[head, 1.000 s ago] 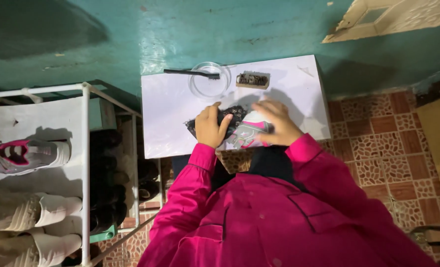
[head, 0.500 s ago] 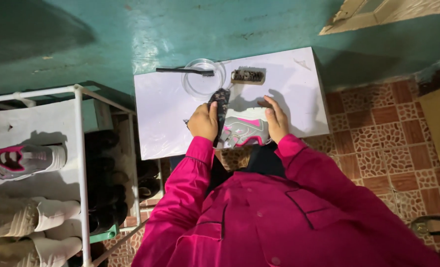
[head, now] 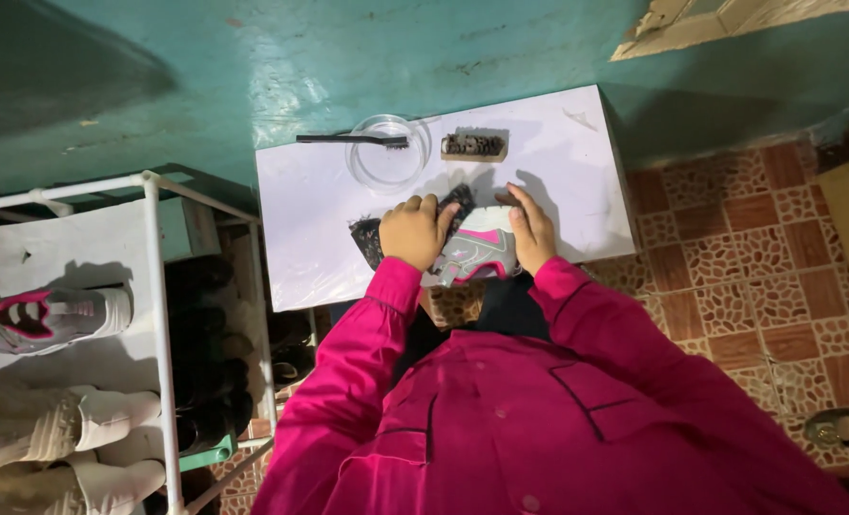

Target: Brushing and wiping the upper part of a sneaker to clean it using a brush and a cloth.

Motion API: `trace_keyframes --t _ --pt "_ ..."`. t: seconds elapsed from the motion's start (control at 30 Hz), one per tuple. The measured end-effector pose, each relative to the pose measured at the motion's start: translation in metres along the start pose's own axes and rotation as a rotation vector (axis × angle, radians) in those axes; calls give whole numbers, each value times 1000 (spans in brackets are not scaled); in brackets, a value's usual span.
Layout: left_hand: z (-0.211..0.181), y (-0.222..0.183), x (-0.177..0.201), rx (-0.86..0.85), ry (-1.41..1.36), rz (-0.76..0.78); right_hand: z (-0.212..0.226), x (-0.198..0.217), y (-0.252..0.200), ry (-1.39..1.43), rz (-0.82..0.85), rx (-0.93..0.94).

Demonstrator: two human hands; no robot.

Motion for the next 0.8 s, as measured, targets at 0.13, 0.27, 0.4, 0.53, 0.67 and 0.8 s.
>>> trace_keyframes --t 0.13,0.27,0.4,0.53,0.67,0.8 --pt "5 3 -12 35 19 -81 0 2 2 -2 -11 -25" --pt "8 5 1 150 -131 -16 4 4 1 19 -19 -29" --pt "16 4 20 428 -415 68 -4 3 1 29 -41 13" --pt "-10 19 47 231 -569 -156 -4 1 1 46 -69 38" --pt "-65 21 52 -173 -82 -46 -14 -3 3 116 -119 40" --pt "-62 8 10 -237 20 8 5 2 0 202 -103 -54"
Point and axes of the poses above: each hand's wrist, its own y-axis towards the middle knuckle, its own x-axis out of the back of the hand, z = x × y, the point moved 3 cm from there along y, towards the middle knuckle, and after that the axes turned 7 degrees about -x, right-handed, at the moved point
